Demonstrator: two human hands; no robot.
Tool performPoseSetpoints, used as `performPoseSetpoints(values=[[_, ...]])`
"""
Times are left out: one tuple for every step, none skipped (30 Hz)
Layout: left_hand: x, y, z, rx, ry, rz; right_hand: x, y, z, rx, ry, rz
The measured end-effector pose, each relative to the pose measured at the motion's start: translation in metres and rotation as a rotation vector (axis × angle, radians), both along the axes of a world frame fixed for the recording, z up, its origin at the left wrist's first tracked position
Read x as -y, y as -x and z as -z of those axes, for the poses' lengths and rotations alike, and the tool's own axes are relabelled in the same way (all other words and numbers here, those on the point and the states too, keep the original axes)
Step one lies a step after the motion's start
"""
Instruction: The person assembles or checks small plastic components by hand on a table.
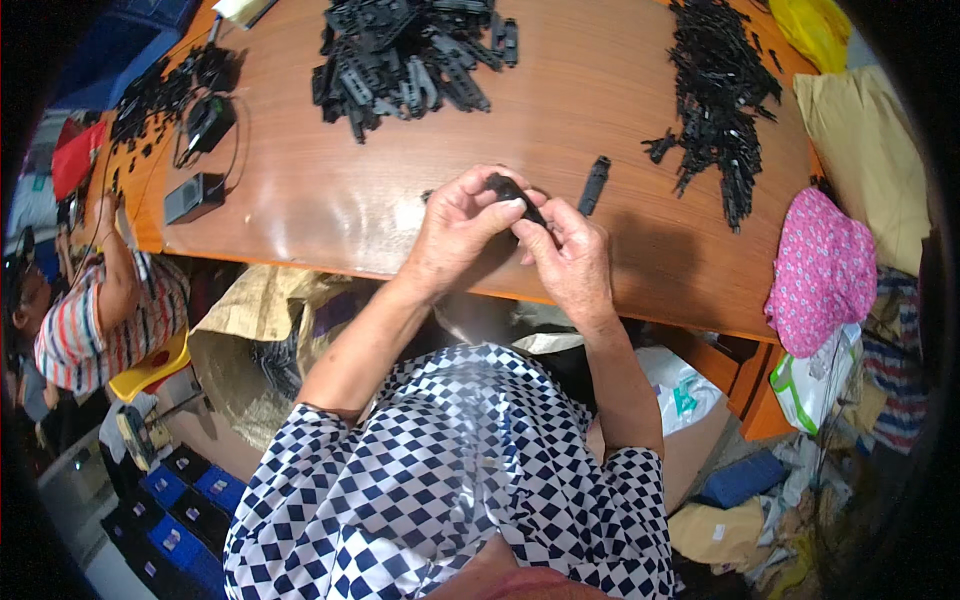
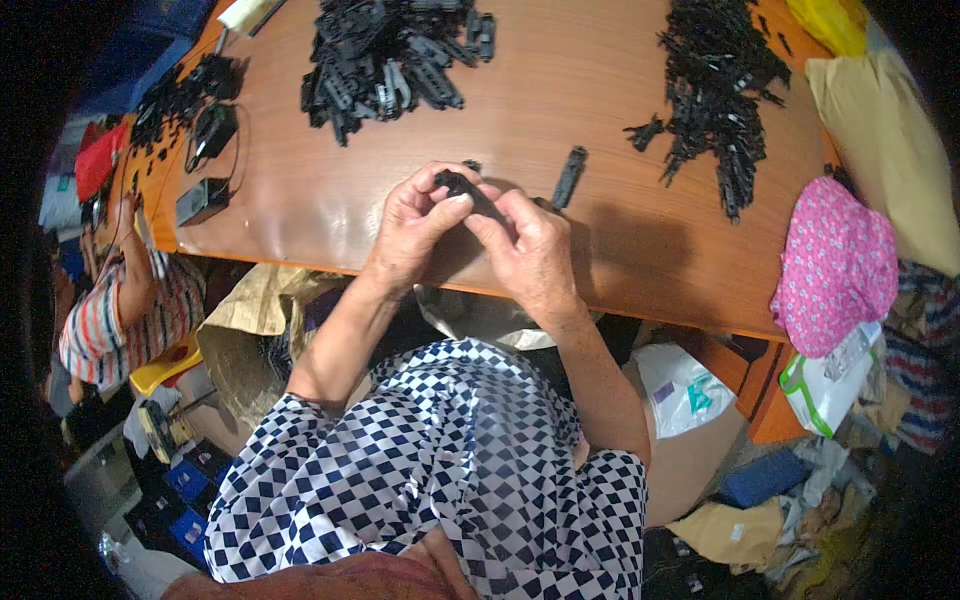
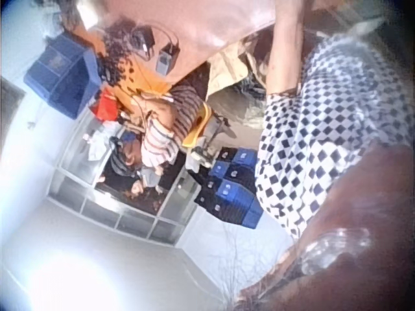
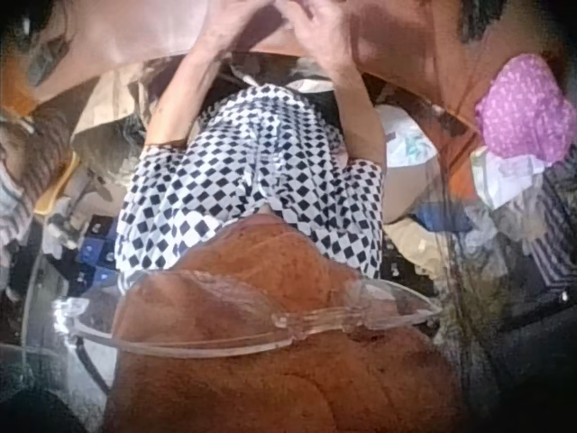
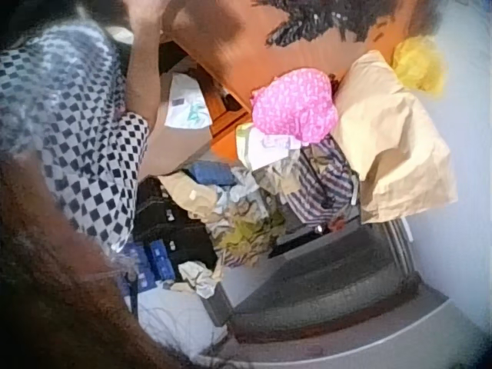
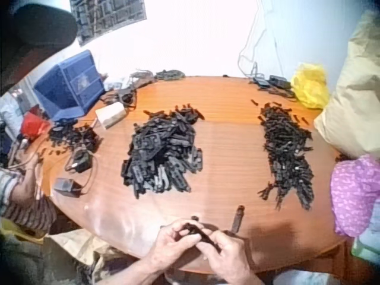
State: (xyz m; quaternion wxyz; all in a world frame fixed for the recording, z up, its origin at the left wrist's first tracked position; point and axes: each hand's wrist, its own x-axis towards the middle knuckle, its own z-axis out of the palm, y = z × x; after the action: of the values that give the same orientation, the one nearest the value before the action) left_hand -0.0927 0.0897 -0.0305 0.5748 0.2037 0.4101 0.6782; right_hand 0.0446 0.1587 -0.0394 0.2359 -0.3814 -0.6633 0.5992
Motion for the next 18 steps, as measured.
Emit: performPoseSetpoints(values=[[-0.002, 0.006, -0.001, -0.049, 0.056, 0.073, -0.006, -0.004, -0.003, 0.085, -0.041, -0.07], [-0.004, 0.013, -0.001, -0.087, 0.105, 0.137, -0.014, -0.009, -0.009, 0.17, -0.081, -0.141], [-0.007, 0.02, -0.005, -0.179, 0.114, 0.13, -0.025, -0.013, -0.018, 0.171, -0.076, -0.138], [-0.011, 0.029, -0.011, -0.269, 0.121, 0.125, -0.04, -0.018, -0.03, 0.272, -0.133, -0.218], [-0.018, 0.052, -0.009, -0.74, 0.096, 0.116, -0.055, -0.025, -0.034, 0.372, -0.188, -0.299], [-0.029, 0.079, -0.005, -1.21, 0.061, 0.1, -0.07, -0.033, -0.032, 0.344, -0.39, -0.257], [-0.042, 0.098, -0.008, -1.567, -0.001, 0.077, -0.087, -0.041, -0.029, 0.309, -0.591, -0.215], [-0.056, 0.113, -0.006, -1.919, -0.075, 0.052, -0.104, -0.047, -0.026, 0.421, -0.872, -0.184], [-0.067, 0.124, -0.004, -2.117, -0.132, 0.05, -0.12, -0.052, -0.026, 0.524, -1.154, -0.152], [-0.076, 0.135, -0.002, -2.317, -0.193, 0.044, -0.134, -0.055, -0.026, 0.52, -1.155, -0.151], [-0.083, 0.144, 0.0, -2.438, -0.257, 0.088, -0.146, -0.057, -0.026, 0.565, -1.243, -0.224], [-0.088, 0.149, 0.003, -2.442, -0.251, 0.093, -0.156, -0.059, -0.021, 0.608, -1.324, -0.299], [-0.091, 0.153, 0.003, -2.44, -0.247, 0.256, -0.164, -0.061, -0.017, 0.604, -1.326, -0.297], [-0.094, 0.157, 0.002, -2.431, -0.239, 0.419, -0.17, -0.063, -0.01, 0.704, -1.284, -0.353], [-0.096, 0.159, 0.002, -2.441, -0.275, 0.397, -0.172, -0.064, -0.007, 0.801, -1.239, -0.41], [-0.097, 0.16, 0.002, -2.449, -0.266, 0.393, -0.172, -0.064, -0.005, 0.792, -1.245, -0.41], [-0.097, 0.16, 0.002, -2.462, -0.209, 0.424, -0.172, -0.063, -0.005, 0.784, -1.254, -0.375], [-0.098, 0.159, 0.0, -2.473, -0.156, 0.456, -0.172, -0.063, -0.005, 0.778, -1.263, -0.338]])
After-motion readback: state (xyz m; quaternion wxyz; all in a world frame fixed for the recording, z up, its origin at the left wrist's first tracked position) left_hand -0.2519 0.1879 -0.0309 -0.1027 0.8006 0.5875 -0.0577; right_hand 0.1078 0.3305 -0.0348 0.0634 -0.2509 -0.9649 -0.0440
